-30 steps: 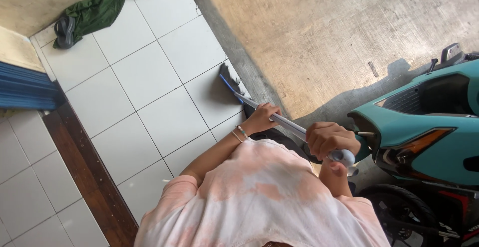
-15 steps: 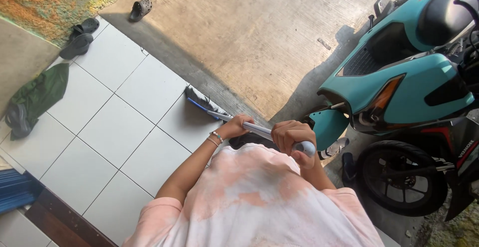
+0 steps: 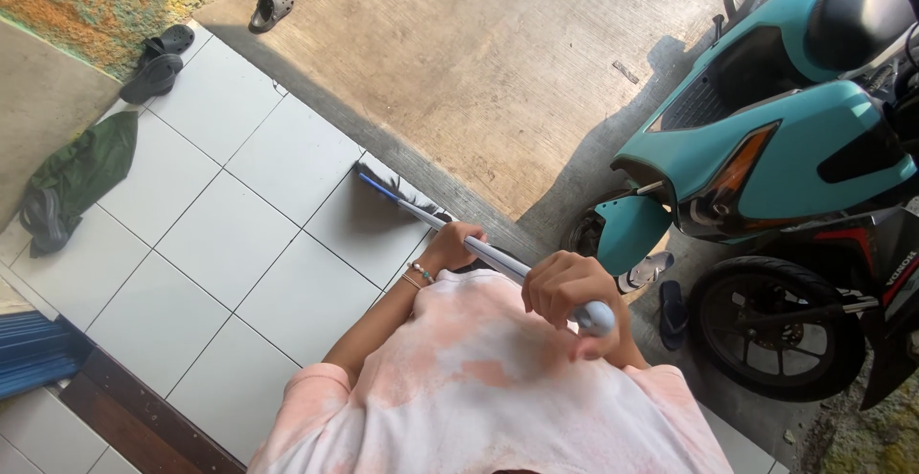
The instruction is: The person sweeps the tiled floor using a broom, pushing debris across the tiles while navigating around parked motorbikes and laundry bags.
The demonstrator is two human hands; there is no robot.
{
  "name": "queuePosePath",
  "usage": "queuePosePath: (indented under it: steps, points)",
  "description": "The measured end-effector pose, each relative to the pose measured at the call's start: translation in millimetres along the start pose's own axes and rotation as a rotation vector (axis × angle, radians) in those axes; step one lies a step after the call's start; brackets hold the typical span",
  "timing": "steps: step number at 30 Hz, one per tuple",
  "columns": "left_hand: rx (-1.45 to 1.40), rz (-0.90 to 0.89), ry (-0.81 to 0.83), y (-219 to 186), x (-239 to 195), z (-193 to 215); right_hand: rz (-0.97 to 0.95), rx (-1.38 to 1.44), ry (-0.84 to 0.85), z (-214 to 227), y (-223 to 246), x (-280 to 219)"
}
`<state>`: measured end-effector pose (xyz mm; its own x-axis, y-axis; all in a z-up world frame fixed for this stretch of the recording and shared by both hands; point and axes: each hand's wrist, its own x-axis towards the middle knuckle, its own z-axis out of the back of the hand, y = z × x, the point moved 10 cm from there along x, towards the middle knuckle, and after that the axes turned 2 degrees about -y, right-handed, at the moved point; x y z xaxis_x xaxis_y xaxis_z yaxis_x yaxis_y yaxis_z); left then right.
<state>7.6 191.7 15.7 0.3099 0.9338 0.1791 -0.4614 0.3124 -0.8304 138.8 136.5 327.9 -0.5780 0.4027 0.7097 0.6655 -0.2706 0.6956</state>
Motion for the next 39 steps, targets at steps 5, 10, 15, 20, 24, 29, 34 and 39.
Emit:
queuePosePath:
  steps: [5, 10, 15, 20, 24, 29, 34, 39]
  points:
    - [-0.009, 0.041, 0.153, -47.4, -38.6, -3.1, 0.256, 0.275, 0.38, -32.3, 53.3, -8.5]
    - [-0.052, 0.11, 0.167, -18.1, -92.1, -12.7, -0.044, 0.447, 0.365, -46.7, 3.9, -7.2]
    - [-0.018, 0.198, 0.1, 53.3, -150.6, -35.2, -0.212, 0.421, 0.356, -75.5, -44.9, -9.5]
    - [-0.036, 0.217, 0.071, 32.1, -140.2, -29.1, -0.217, 0.424, 0.38, -78.6, -31.6, -4.3]
    - [-0.078, 0.222, 0.157, -6.7, -110.1, -17.2, -0.205, 0.357, 0.405, -82.6, -17.3, 0.6]
    - [-0.087, 0.129, 0.143, -32.8, -81.6, -15.2, -0.231, 0.236, 0.439, -94.8, -7.0, -0.1]
    - [-0.022, 0.098, 0.156, -14.8, -68.8, -31.5, -0.289, 0.128, 0.428, -103.8, -7.9, -6.9]
    - [-0.052, 0.038, 0.152, -6.7, -60.1, -28.2, -0.294, 0.043, 0.388, -106.1, -18.8, -7.6]
